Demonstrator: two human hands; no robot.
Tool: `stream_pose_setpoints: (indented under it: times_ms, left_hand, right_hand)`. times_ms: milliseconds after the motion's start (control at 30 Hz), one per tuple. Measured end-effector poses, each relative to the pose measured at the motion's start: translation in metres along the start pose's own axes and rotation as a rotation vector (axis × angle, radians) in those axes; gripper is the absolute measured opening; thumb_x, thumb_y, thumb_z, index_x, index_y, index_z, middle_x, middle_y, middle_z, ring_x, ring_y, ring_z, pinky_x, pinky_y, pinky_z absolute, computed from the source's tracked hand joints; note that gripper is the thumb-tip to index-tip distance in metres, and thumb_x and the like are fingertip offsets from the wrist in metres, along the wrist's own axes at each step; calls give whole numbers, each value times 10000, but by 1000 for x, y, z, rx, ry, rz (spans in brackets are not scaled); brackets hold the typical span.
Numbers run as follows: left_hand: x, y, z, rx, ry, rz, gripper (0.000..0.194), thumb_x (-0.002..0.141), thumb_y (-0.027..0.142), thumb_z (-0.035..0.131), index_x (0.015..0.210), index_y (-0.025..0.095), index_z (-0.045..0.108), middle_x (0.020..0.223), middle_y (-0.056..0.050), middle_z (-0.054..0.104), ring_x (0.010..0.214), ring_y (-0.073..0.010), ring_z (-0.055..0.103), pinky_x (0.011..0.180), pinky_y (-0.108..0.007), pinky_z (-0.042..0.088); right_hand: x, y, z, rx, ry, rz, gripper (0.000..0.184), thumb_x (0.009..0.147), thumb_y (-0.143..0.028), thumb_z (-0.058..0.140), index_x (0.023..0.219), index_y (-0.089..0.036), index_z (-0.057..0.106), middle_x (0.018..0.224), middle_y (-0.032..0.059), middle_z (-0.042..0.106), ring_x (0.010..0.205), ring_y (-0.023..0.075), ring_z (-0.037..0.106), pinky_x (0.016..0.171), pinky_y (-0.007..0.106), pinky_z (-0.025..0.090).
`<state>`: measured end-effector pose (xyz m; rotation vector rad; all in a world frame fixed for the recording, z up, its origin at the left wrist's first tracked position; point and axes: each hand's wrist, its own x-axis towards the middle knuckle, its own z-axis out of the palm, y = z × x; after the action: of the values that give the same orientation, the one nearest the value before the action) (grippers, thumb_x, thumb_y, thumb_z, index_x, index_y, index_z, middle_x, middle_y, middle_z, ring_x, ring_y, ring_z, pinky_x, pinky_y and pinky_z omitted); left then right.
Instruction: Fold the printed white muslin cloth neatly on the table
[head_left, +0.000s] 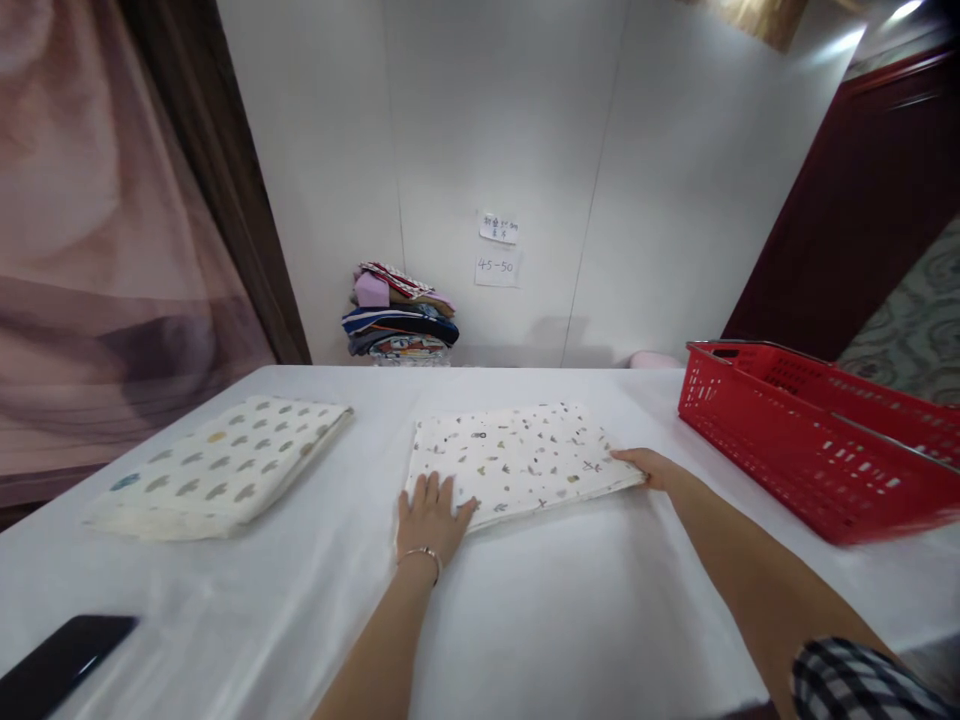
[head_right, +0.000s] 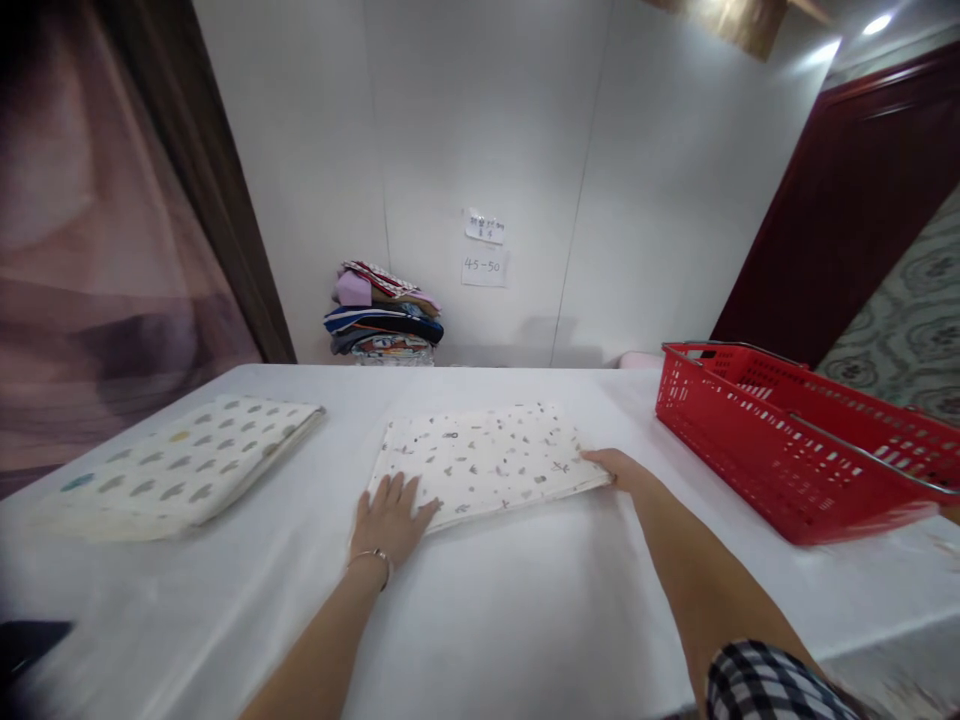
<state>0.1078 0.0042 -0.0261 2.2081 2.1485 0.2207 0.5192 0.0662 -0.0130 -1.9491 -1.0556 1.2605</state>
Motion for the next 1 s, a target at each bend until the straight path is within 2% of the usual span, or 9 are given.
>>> stream_pose_setpoints:
  times_ms: [100, 233, 333, 467, 567, 633, 733, 800, 1000]
  left_hand:
    - [-1, 1, -3, 1, -2, 3, 728, 799, 639, 171, 1367, 209, 322, 1454, -55, 232, 1348, -270, 114, 1069, -501, 84]
    - [-2, 1, -5, -5, 2, 4, 727, 798, 642, 180, 1364, 211, 327, 1452, -60, 238, 1346, -275, 121, 1068, -503, 94]
    - [-1, 0, -5, -4, -3, 7, 732, 795, 648, 176, 1362, 212, 332, 1453, -57, 236, 1346, -275, 121, 1067, -500, 100]
    - [0, 0, -5, -3, 4, 15, 727, 794, 644, 178, 1356, 213, 342, 1452, -55, 241, 1346, -272, 125, 1065, -500, 106]
    - [0, 1, -7, -13, 4, 13, 715, 794, 635, 199, 1352, 215, 350, 1447, -54, 253, 1345, -269, 131, 1064, -500, 112]
    - [0, 1, -7, -30, 9, 13, 710, 791, 635, 219, 1350, 219, 353, 1442, -54, 267, 1344, -269, 135, 1063, -500, 114]
    - [0, -1, -8, -80, 39, 26, 687, 793, 635, 241, 1327, 230, 390, 1429, -49, 300, 1337, -266, 165, 1060, -501, 124]
    - [0, -3, -10, -127, 83, 37, 629, 818, 600, 233, 1286, 236, 444, 1407, -39, 346, 1320, -246, 220, 1061, -481, 142]
    - [-5, -10, -20, -199, 340, 22, 455, 861, 459, 288, 1094, 214, 591, 1250, -21, 540, 1222, -177, 385, 1071, -377, 171]
  right_hand:
    - [-3, 0, 0, -82, 101, 10, 317, 697, -400, 651, 876, -142, 609, 933, 115, 665, 820, 209, 631, 613, 257, 498]
    - [-5, -1, 2, -381, 293, -76, 405, 645, -464, 670, 864, -126, 627, 934, 129, 650, 881, 249, 605, 630, 271, 464]
    - [-5, -2, 4, -442, 311, -108, 363, 636, -460, 675, 761, -123, 630, 898, 124, 652, 938, 273, 582, 678, 273, 454]
    - [-11, 0, 1, -363, 267, -56, 395, 719, -517, 589, 799, -130, 604, 880, 123, 654, 867, 244, 605, 641, 277, 479]
    - [-22, 6, -6, -78, 122, 27, 395, 818, -525, 464, 837, -145, 571, 815, 95, 654, 745, 187, 622, 624, 284, 508]
    - [-30, 11, -10, 145, 39, 69, 351, 842, -495, 451, 849, -155, 539, 792, 74, 644, 702, 162, 622, 641, 293, 524]
    - [-38, 16, -14, 298, 24, 71, 327, 841, -485, 467, 834, -161, 508, 768, 58, 628, 682, 149, 622, 660, 288, 532]
    - [-41, 18, -15, 356, 15, 65, 326, 847, -479, 458, 820, -157, 500, 754, 58, 622, 684, 147, 622, 669, 274, 530]
    - [-49, 22, -20, 408, -85, 80, 310, 862, -454, 448, 843, -149, 499, 775, 68, 633, 707, 151, 631, 685, 279, 523]
